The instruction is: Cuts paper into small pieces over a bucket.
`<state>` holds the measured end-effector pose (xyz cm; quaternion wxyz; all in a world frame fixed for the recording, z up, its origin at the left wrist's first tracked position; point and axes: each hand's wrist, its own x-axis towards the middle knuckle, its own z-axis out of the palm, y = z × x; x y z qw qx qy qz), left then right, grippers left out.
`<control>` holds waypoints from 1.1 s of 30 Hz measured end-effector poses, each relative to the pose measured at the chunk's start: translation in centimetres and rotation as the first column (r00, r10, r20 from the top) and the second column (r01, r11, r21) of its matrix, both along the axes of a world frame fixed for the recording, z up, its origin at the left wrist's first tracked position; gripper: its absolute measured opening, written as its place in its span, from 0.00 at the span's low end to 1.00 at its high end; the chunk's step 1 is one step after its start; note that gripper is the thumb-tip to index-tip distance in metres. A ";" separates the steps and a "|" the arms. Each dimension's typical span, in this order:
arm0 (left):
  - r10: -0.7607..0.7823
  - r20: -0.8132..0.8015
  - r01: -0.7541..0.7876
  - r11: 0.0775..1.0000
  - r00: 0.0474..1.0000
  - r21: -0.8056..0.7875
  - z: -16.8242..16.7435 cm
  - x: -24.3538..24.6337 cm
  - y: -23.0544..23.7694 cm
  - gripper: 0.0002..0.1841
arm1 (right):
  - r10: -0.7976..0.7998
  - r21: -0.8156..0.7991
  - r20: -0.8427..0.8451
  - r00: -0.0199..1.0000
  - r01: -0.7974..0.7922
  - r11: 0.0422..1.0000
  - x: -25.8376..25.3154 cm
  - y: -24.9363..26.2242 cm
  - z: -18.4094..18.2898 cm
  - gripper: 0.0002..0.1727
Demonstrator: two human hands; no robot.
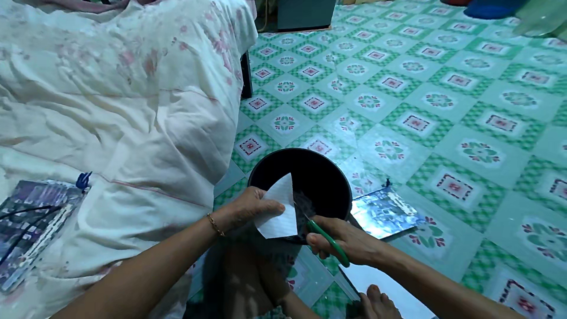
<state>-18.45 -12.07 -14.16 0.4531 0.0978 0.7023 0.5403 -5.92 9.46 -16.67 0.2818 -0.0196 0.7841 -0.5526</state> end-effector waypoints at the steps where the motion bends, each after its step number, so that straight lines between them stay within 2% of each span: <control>1: 0.006 0.014 -0.006 1.000 1.000 -0.005 0.1 0.1 0.1 0.08 | -0.007 -0.010 -0.005 1.000 0.007 1.000 0.0 0.0 0.0 0.29; 5: 0.099 0.065 -0.095 0.994 0.993 -0.058 0.2 -0.1 0.2 0.08 | -0.083 -0.025 0.009 0.997 0.083 0.996 0.1 0.2 0.1 0.29; 7: 0.121 0.068 -0.115 0.990 0.990 -0.083 0.2 -0.2 0.3 0.08 | -0.073 -0.004 0.030 0.997 0.073 0.997 0.2 0.4 0.1 0.28; 14: -0.003 0.109 0.010 0.998 0.994 -0.068 0.0 0.7 0.4 0.06 | -0.064 -0.009 0.014 0.998 0.064 0.998 0.0 -0.2 0.0 0.25; 20: 0.004 0.106 0.004 0.997 0.994 -0.077 0.0 0.6 0.4 0.06 | -0.178 -0.112 -0.001 0.984 0.177 0.978 0.1 -0.3 -0.4 0.14; 24: 0.006 0.122 0.003 0.997 0.992 -0.074 -0.3 0.6 0.3 0.06 | -0.228 -0.167 0.010 0.974 0.227 0.959 0.1 -0.3 -0.5 0.11; 28: 0.023 0.121 -0.012 0.996 0.992 -0.092 -0.2 0.6 0.4 0.06 | -0.266 -0.184 0.050 0.963 0.271 0.945 0.1 0.0 -0.5 0.12; 33: 0.096 0.088 -0.087 0.991 0.991 -0.103 -0.2 0.4 0.5 0.06 | -0.071 0.004 0.092 0.993 0.071 0.997 0.3 0.7 0.0 0.24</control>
